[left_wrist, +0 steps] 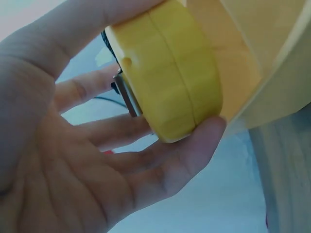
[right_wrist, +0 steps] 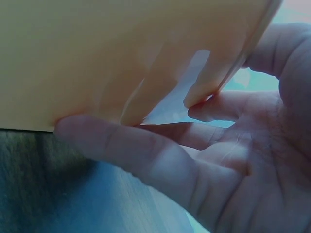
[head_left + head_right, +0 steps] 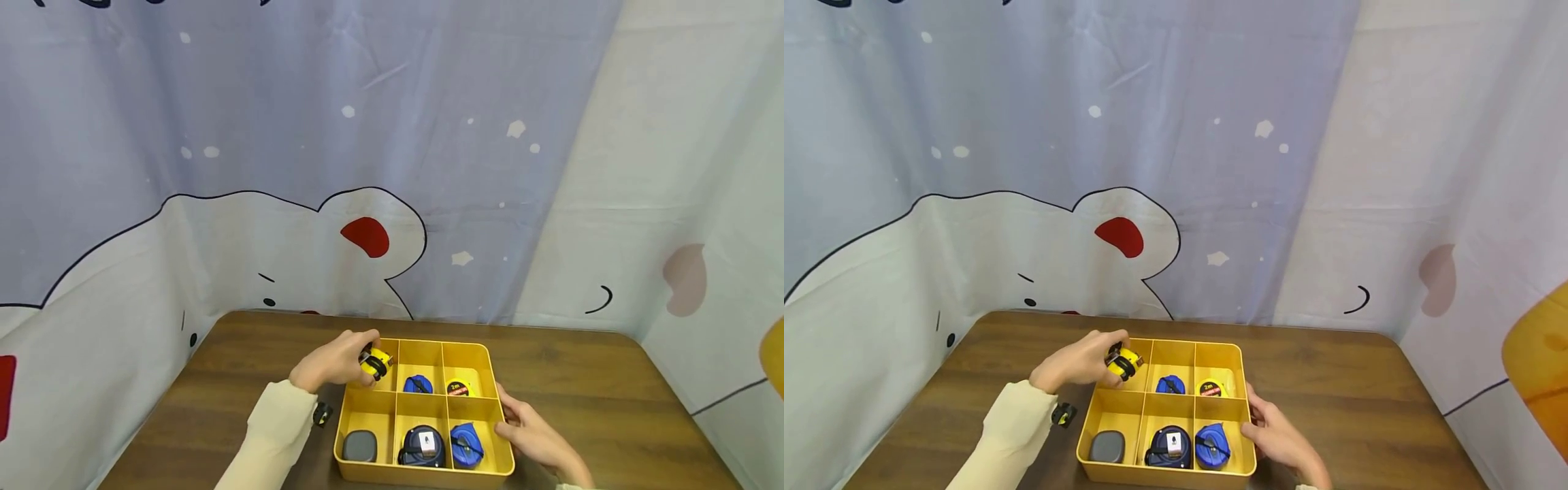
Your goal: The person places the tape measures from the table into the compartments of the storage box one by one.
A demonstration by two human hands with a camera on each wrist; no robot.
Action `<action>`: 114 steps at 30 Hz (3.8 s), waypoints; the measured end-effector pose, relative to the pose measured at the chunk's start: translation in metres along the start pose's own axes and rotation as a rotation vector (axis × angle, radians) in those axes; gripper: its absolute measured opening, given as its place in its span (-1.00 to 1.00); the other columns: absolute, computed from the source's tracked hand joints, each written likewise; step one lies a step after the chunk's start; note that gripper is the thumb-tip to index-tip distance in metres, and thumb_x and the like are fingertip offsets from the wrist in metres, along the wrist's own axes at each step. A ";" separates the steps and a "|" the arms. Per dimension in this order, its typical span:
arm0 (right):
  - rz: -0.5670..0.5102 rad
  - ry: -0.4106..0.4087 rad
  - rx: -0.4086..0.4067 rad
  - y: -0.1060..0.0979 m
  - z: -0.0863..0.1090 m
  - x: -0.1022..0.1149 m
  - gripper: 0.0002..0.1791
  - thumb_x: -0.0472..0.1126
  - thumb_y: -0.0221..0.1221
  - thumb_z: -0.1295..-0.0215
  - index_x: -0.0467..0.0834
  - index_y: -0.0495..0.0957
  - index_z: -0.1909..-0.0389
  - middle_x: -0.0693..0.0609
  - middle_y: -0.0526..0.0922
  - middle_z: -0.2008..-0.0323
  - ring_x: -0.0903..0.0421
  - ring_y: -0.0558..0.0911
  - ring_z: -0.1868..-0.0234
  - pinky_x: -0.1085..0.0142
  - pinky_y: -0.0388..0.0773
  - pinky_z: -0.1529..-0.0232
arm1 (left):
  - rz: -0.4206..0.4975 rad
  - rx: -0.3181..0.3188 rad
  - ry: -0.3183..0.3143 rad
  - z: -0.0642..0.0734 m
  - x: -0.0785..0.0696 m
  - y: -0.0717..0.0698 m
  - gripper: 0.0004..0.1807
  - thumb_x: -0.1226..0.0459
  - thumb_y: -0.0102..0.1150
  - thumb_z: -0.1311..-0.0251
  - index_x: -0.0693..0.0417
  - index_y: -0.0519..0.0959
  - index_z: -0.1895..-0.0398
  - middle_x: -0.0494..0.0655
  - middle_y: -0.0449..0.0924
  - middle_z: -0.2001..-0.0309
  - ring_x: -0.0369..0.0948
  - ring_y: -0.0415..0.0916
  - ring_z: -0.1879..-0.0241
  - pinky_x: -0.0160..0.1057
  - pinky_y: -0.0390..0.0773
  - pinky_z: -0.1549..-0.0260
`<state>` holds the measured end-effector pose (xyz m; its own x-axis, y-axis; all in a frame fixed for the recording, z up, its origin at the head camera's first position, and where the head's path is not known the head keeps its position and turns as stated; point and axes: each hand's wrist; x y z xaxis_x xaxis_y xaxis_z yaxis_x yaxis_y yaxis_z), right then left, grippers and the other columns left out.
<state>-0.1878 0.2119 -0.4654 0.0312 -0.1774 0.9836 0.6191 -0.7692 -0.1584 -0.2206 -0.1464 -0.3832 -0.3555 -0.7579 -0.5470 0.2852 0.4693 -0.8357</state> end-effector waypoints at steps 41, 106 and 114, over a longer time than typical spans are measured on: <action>0.030 -0.004 -0.021 -0.001 0.004 -0.003 -0.21 -0.46 -0.09 -0.25 -0.41 -0.37 -0.36 -0.58 0.06 -0.21 -0.17 0.56 0.15 0.05 0.60 0.35 | -0.381 -0.060 -0.197 -0.039 -0.020 0.031 -0.41 0.05 0.51 0.37 0.09 0.58 0.19 -0.13 0.52 0.41 -0.21 0.38 0.53 -0.28 0.43 0.53; 0.064 0.051 -0.083 -0.004 0.015 -0.002 -0.20 -0.43 -0.06 -0.23 -0.35 -0.28 -0.39 -0.51 0.11 -0.24 0.00 0.58 0.40 0.15 0.56 0.55 | -0.317 0.113 -0.447 -0.043 -0.038 0.054 -0.83 0.37 0.28 0.12 0.15 0.55 0.39 0.00 0.44 0.42 -0.13 0.36 0.49 -0.24 0.36 0.57; 0.018 0.034 -0.072 -0.004 0.009 0.002 -0.21 -0.44 -0.07 -0.24 -0.35 -0.29 -0.39 -0.52 0.08 -0.25 -0.08 0.59 0.24 0.09 0.60 0.34 | -0.243 0.020 -0.346 -0.025 -0.045 0.035 -0.77 0.27 0.38 0.16 0.15 0.57 0.41 -0.05 0.46 0.52 -0.16 0.35 0.56 -0.23 0.37 0.60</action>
<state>-0.1826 0.2199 -0.4616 0.0145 -0.2117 0.9772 0.5605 -0.8076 -0.1833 -0.2166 -0.0846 -0.3894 -0.0955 -0.9545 -0.2824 0.2484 0.2519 -0.9353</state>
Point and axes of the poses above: each hand's wrist, its own z-axis away from the middle knuckle, its own y-axis out of the palm, x = y × z
